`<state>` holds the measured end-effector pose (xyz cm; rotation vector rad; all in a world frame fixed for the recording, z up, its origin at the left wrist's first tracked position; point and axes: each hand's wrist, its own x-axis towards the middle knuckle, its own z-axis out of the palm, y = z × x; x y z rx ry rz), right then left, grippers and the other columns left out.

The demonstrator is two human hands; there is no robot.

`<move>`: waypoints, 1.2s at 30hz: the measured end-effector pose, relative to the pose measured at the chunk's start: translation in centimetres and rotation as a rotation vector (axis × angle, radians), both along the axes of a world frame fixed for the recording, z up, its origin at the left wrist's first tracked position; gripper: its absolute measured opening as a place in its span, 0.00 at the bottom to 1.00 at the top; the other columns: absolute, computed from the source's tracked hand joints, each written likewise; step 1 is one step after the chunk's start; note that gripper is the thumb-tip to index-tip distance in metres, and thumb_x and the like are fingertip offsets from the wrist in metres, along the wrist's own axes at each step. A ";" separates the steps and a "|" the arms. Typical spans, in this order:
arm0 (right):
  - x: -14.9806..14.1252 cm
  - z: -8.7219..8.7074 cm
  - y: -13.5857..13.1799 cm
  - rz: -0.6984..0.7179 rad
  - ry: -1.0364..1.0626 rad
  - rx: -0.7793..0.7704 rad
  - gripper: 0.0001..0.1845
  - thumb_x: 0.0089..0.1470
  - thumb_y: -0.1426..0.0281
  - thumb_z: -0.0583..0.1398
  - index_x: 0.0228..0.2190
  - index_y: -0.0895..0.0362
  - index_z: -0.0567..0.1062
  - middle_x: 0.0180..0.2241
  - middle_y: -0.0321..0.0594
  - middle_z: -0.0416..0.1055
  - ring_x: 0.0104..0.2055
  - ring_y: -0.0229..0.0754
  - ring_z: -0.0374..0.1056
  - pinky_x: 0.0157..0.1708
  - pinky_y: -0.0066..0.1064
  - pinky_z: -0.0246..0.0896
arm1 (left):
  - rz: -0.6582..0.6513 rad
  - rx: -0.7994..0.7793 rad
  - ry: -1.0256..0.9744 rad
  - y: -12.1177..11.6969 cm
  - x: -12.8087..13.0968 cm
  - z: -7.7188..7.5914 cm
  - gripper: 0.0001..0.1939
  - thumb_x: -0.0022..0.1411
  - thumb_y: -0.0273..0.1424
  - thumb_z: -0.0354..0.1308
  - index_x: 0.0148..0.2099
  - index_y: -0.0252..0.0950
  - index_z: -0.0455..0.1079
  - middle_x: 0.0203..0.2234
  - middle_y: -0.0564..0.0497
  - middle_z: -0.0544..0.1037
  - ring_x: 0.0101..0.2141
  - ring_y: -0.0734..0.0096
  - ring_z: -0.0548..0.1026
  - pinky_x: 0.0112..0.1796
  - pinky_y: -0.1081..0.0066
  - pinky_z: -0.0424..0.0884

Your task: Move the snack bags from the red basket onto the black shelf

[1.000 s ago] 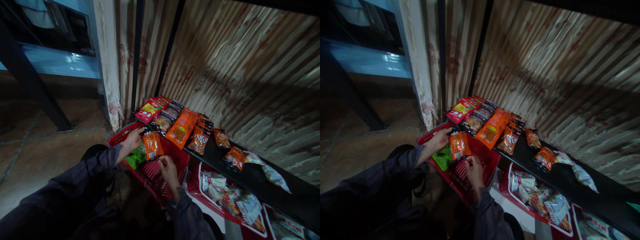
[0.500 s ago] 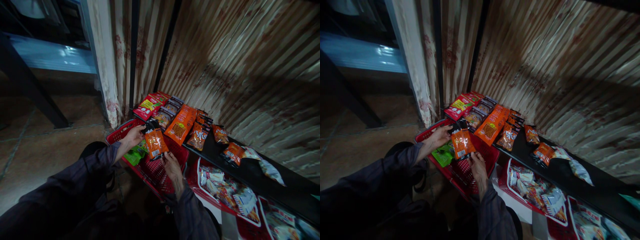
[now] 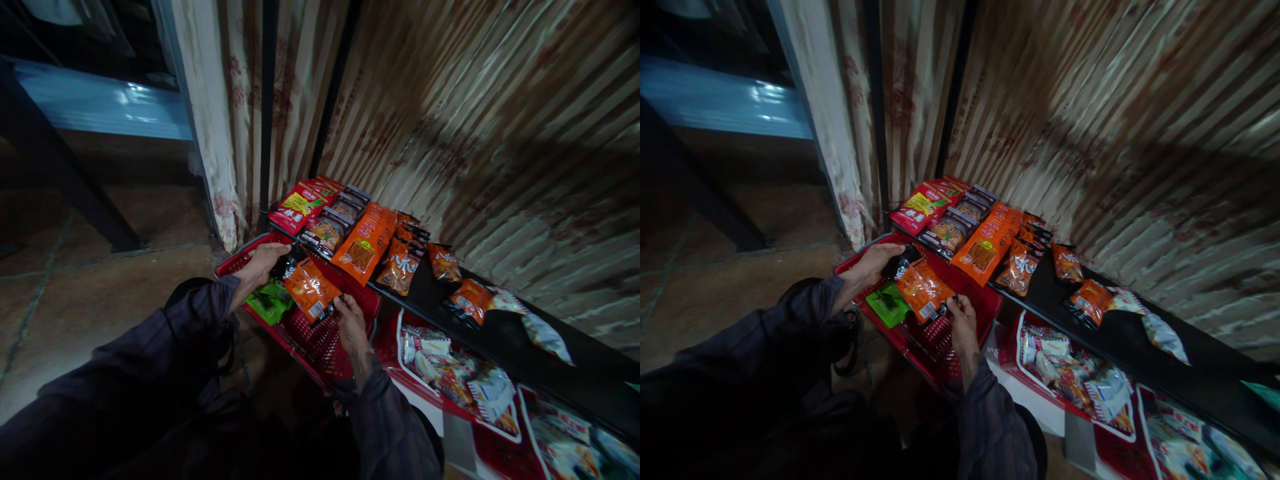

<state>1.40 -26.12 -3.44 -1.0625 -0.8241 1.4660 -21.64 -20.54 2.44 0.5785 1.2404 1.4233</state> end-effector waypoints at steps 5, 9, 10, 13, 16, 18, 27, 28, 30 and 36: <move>0.0 -0.4 0.4 -0.165 -0.044 0.093 0.17 0.38 0.61 0.69 0.29 0.53 0.71 0.28 0.29 0.69 0.31 0.35 0.64 0.35 0.28 0.62 | -0.033 -0.036 -0.016 0.2 0.7 -0.2 0.07 0.48 0.29 0.69 0.25 0.35 0.73 0.19 0.53 0.77 0.22 0.73 0.71 0.28 0.73 0.67; 0.9 -0.2 1.0 -0.226 -0.106 0.165 0.14 0.41 0.63 0.68 0.29 0.53 0.71 0.27 0.28 0.68 0.31 0.34 0.63 0.35 0.26 0.59 | -0.205 -0.055 -0.080 -0.1 0.4 0.2 0.05 0.47 0.25 0.68 0.29 0.34 0.75 0.25 0.50 0.79 0.26 0.71 0.74 0.31 0.72 0.71; 1.2 -0.2 1.1 -0.244 -0.108 0.171 0.13 0.41 0.64 0.68 0.29 0.53 0.71 0.27 0.28 0.67 0.31 0.33 0.63 0.35 0.26 0.59 | -0.239 -0.077 -0.106 -0.2 0.3 0.2 0.06 0.47 0.24 0.68 0.31 0.34 0.76 0.26 0.50 0.79 0.27 0.70 0.75 0.32 0.71 0.73; 1.6 -0.6 1.6 -0.311 -0.084 0.159 0.13 0.40 0.64 0.68 0.28 0.53 0.71 0.25 0.27 0.66 0.30 0.33 0.62 0.34 0.26 0.59 | -0.337 -0.152 -0.169 -0.7 0.1 -0.1 0.09 0.47 0.22 0.68 0.33 0.35 0.75 0.29 0.49 0.80 0.31 0.65 0.77 0.35 0.63 0.76; 1.7 -1.1 2.0 -0.322 -0.081 0.114 0.13 0.39 0.63 0.68 0.27 0.53 0.72 0.25 0.28 0.66 0.29 0.33 0.62 0.34 0.27 0.59 | -0.363 -0.203 -0.163 -1.1 0.2 -0.5 0.08 0.48 0.20 0.66 0.31 0.34 0.73 0.28 0.48 0.80 0.30 0.65 0.78 0.34 0.63 0.78; 1.7 -1.4 2.1 -0.327 -0.117 0.116 0.14 0.41 0.61 0.67 0.30 0.53 0.72 0.27 0.29 0.69 0.31 0.34 0.64 0.37 0.28 0.61 | -0.357 -0.238 -0.151 -1.3 0.4 -0.4 0.06 0.51 0.19 0.64 0.32 0.32 0.74 0.27 0.46 0.80 0.28 0.65 0.78 0.31 0.66 0.77; 2.3 -1.9 1.8 -0.216 -0.680 0.319 0.22 0.57 0.60 0.55 0.50 0.57 0.70 0.51 0.47 0.72 0.53 0.45 0.67 0.57 0.44 0.59 | -0.266 -0.297 -0.122 -0.5 -0.3 0.2 0.09 0.52 0.14 0.60 0.35 0.28 0.73 0.26 0.46 0.80 0.25 0.67 0.78 0.29 0.68 0.78; 2.2 -1.8 1.7 -0.193 -0.725 0.367 0.22 0.58 0.62 0.53 0.52 0.57 0.69 0.53 0.48 0.70 0.55 0.46 0.66 0.58 0.45 0.59 | -0.265 -0.307 -0.117 -0.4 -0.4 0.2 0.09 0.53 0.14 0.59 0.36 0.28 0.73 0.26 0.46 0.80 0.25 0.67 0.78 0.29 0.68 0.79; 2.2 -1.6 1.5 -0.103 -0.804 0.504 0.26 0.57 0.70 0.51 0.57 0.56 0.67 0.58 0.47 0.67 0.60 0.45 0.63 0.62 0.45 0.56 | -0.262 -0.322 -0.111 -0.3 -0.5 0.1 0.09 0.55 0.15 0.58 0.38 0.27 0.74 0.27 0.45 0.80 0.26 0.67 0.78 0.30 0.68 0.79; 1.8 -0.7 0.7 0.101 -1.021 0.812 0.35 0.52 0.76 0.53 0.62 0.52 0.62 0.64 0.42 0.60 0.67 0.44 0.54 0.66 0.44 0.50 | -0.217 -0.332 -0.097 -0.6 -0.7 0.5 0.09 0.54 0.15 0.57 0.38 0.28 0.73 0.26 0.46 0.79 0.26 0.68 0.78 0.32 0.67 0.80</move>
